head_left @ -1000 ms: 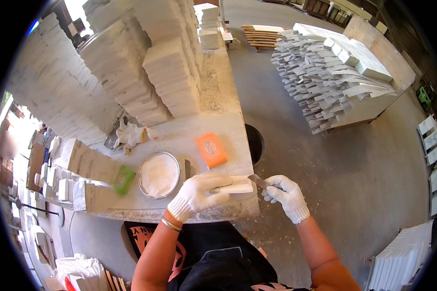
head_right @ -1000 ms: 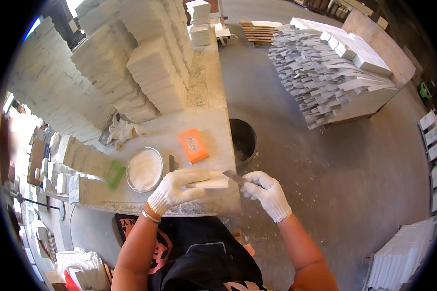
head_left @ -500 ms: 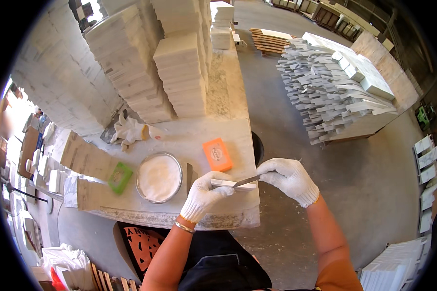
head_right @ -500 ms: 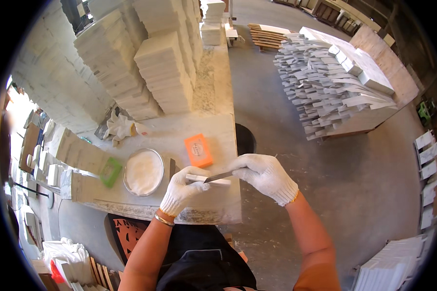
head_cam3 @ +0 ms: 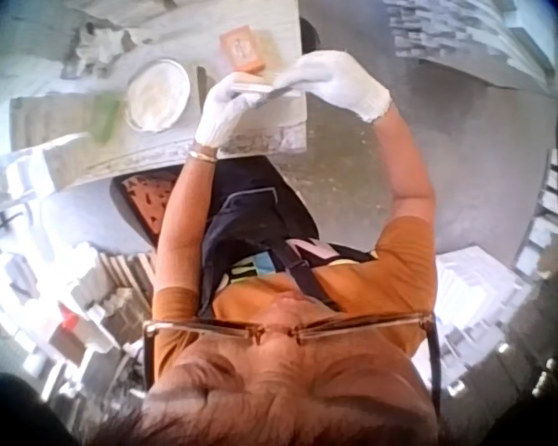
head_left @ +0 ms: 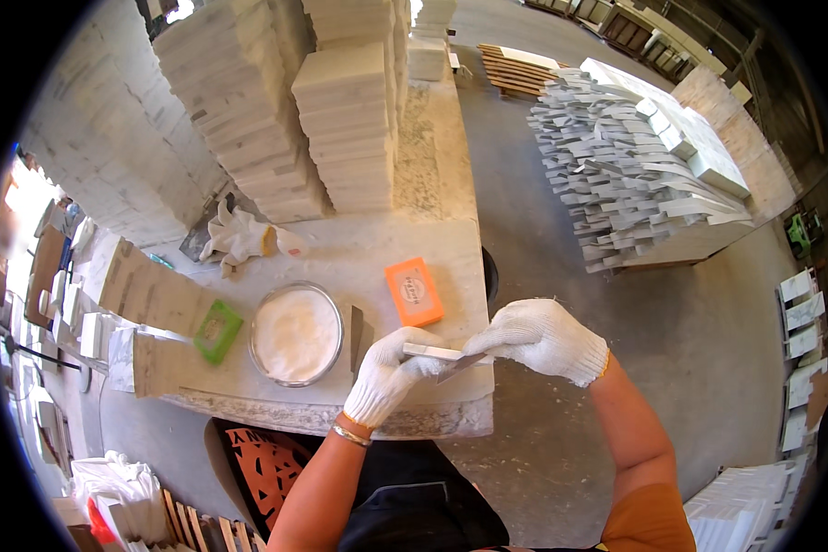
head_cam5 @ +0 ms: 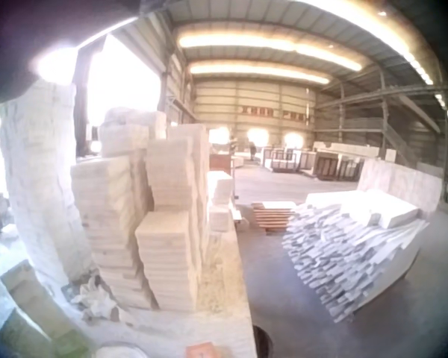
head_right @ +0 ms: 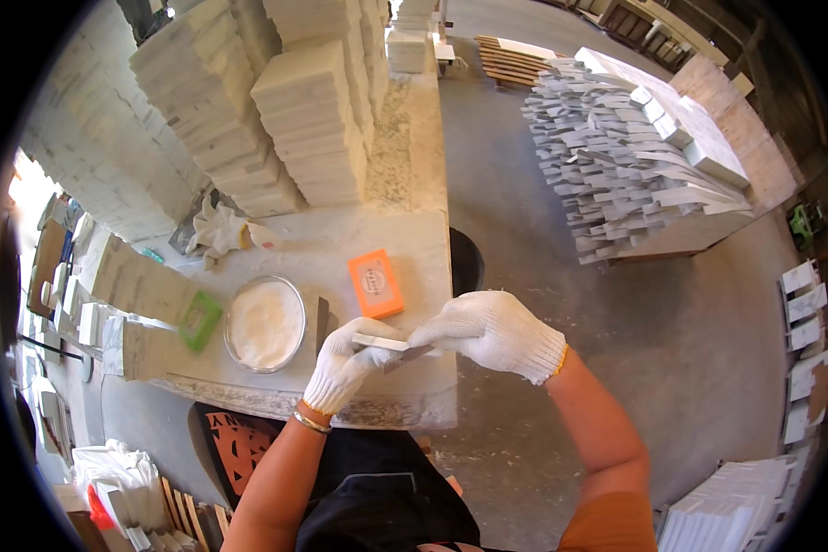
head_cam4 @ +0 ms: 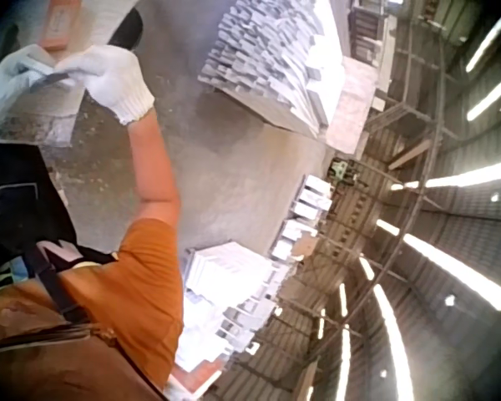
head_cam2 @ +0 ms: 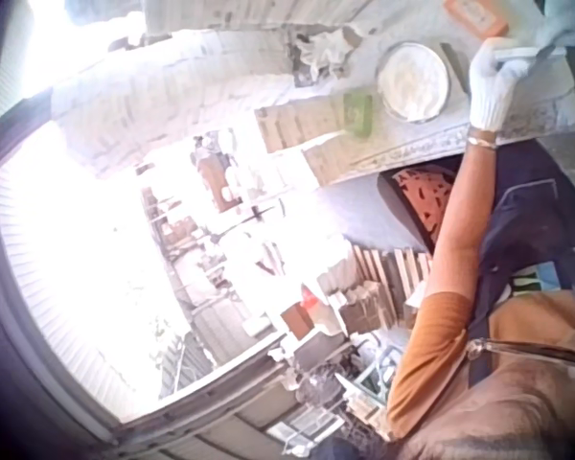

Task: The person repeatedly scrapes the edges of small white stone tiles with a metal scraper, then rubs the edges with an orange sanding block. The person applies a white paste from a metal bowl onto the tile edges using the scraper and continues to sand and scrape the edges. Finished tiles are stacked on the table.

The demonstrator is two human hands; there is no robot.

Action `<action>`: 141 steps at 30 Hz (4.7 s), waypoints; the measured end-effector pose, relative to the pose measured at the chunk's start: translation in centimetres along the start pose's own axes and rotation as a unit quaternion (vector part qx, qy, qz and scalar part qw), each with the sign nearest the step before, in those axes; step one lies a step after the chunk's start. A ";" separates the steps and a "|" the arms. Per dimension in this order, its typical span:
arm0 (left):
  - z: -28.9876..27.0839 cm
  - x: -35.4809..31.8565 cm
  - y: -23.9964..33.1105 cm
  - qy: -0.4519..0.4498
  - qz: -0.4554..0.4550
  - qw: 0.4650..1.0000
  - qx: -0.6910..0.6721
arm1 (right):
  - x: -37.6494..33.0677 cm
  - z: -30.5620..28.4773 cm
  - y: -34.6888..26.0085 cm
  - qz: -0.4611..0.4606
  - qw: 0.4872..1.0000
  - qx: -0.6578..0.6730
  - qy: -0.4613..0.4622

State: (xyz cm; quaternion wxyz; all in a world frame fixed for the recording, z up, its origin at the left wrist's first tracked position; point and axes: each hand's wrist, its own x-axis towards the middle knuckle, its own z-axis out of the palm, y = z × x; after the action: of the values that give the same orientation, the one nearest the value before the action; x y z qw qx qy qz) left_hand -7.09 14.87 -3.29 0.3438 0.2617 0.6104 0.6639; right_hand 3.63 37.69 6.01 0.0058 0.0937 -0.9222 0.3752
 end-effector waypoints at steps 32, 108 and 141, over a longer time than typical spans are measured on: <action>-0.1 -0.3 -1.5 -0.010 0.024 0.999 -0.037 | -5.0 6.5 -3.5 0.162 0.947 0.044 0.273; 5.3 -3.3 0.5 -0.076 0.169 0.811 0.554 | -12.3 13.8 2.7 0.336 0.754 0.473 0.308; 6.9 -0.4 -1.8 -0.072 0.250 0.794 0.549 | -9.7 16.2 4.3 0.234 0.577 0.698 0.354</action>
State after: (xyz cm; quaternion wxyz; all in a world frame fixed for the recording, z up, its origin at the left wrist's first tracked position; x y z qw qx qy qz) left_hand -1.31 18.97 -4.26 0.0074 0.5967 0.7594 0.2594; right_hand 13.38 31.15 -9.40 0.1764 -0.2900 -0.2901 0.8948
